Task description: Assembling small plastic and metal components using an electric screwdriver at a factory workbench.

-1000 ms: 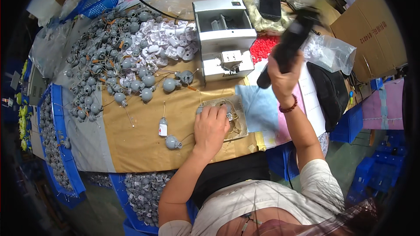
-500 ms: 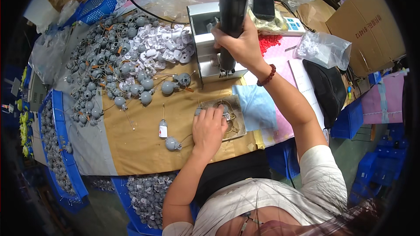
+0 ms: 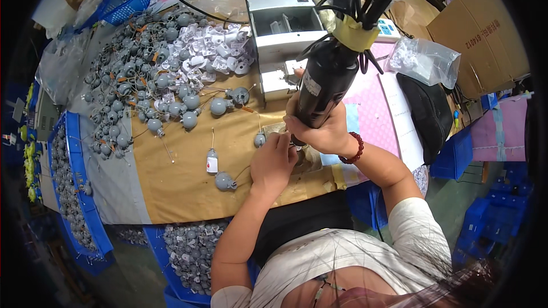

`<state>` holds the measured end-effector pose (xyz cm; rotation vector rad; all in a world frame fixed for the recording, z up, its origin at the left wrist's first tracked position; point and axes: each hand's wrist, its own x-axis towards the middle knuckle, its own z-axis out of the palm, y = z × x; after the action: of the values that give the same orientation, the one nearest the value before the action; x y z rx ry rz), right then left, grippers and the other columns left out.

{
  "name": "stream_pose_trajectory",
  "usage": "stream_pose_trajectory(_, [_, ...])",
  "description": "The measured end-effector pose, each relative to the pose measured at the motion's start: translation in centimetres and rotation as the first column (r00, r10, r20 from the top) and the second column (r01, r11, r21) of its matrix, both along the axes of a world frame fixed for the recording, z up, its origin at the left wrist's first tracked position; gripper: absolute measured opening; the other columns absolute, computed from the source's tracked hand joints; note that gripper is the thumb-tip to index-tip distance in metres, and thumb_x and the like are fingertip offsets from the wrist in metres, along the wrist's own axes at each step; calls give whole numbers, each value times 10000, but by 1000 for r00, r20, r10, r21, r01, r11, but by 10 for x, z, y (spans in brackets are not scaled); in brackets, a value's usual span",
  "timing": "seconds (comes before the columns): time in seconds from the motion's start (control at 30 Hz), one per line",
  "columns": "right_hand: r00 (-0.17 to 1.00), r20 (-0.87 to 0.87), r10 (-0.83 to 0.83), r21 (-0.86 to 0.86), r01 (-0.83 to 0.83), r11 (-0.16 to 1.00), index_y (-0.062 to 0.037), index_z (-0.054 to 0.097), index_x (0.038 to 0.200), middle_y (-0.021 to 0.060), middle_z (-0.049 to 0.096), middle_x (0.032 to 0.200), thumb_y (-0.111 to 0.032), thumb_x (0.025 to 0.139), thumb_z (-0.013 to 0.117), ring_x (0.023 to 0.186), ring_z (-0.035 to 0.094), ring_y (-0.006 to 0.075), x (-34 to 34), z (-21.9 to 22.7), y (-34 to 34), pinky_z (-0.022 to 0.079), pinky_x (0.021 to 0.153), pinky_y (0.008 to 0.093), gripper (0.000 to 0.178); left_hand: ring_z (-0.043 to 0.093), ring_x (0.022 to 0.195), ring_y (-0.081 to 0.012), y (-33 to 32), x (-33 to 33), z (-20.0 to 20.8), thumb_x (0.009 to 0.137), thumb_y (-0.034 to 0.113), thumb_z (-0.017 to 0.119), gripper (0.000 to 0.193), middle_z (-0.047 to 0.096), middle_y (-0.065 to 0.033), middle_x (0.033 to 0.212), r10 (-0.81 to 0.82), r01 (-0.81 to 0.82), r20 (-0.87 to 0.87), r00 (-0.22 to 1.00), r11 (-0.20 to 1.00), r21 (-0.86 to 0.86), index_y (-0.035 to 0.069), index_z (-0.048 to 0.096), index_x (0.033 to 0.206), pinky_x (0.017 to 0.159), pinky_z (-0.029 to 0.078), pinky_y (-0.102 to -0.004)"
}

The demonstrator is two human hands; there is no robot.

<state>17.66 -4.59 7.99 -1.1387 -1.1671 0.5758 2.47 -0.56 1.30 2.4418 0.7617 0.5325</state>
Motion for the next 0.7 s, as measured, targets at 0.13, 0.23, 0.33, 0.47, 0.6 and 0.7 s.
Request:
stream_pose_trajectory(0.13, [997, 69, 39, 31, -41, 999, 20, 256, 1490, 85, 621, 889, 139, 843, 626, 773, 603, 119, -1, 4, -3, 502, 713, 265, 755, 648, 747, -332, -1, 1, 0, 814, 137, 686, 231, 602, -98, 933, 17, -17, 7, 1000, 1000, 12, 89, 593, 1020, 619, 523, -455])
stream_pose_trajectory(0.23, [973, 221, 73, 23, -80, 997, 28, 305, 1433, 74, 618, 897, 76, 853, 645, 800, 601, 131, 2, -10, -11, 477, 840, 339, 675, 644, 741, -329, -1, 1, -1, 793, 140, 698, 248, 594, -95, 936, 13, -13, 24, 1000, 1000, -13, 95, 583, 1009, 619, 520, -454])
stream_pose_trajectory(0.33, [810, 587, 20, 56, -66, 996, 30, 411, 1329, 58, 612, 916, -21, 849, 674, 843, 593, 146, 8, -20, -18, 404, 986, 425, 550, 640, 749, -327, 2, -3, -2, 770, 141, 714, 310, 580, -91, 944, -11, 16, 93, 996, 999, -51, 105, 576, 1046, 620, 517, -455])
stream_pose_trajectory(0.47, [951, 218, 219, -100, -201, 974, -60, 475, 1279, 35, 599, 901, -3, 831, 669, 842, 603, 141, -5, -12, -29, 467, 885, 345, 492, 636, 769, -329, 2, -3, 3, 751, 147, 739, 402, 561, -85, 954, -8, 27, 190, 982, 995, -95, 125, 554, 1108, 623, 513, -460])
stream_pose_trajectory(0.6, [935, 152, 320, 53, -331, 942, -142, 389, 1392, 36, 602, 857, 83, 810, 672, 768, 615, 145, 3, -26, -25, 511, 728, 298, 685, 637, 783, -334, 3, -4, 6, 742, 156, 758, 482, 559, -83, 975, -16, 38, 174, 985, 992, -121, 140, 538, 1170, 631, 512, -473])
stream_pose_trajectory(0.7, [941, 148, 306, 77, -319, 945, -132, 355, 1397, 46, 602, 888, 86, 817, 659, 777, 615, 141, 2, -32, -23, 514, 742, 301, 690, 638, 786, -340, 3, -4, 5, 743, 152, 757, 487, 558, -85, 985, -23, 43, 148, 989, 990, -135, 142, 540, 1179, 632, 511, -479])
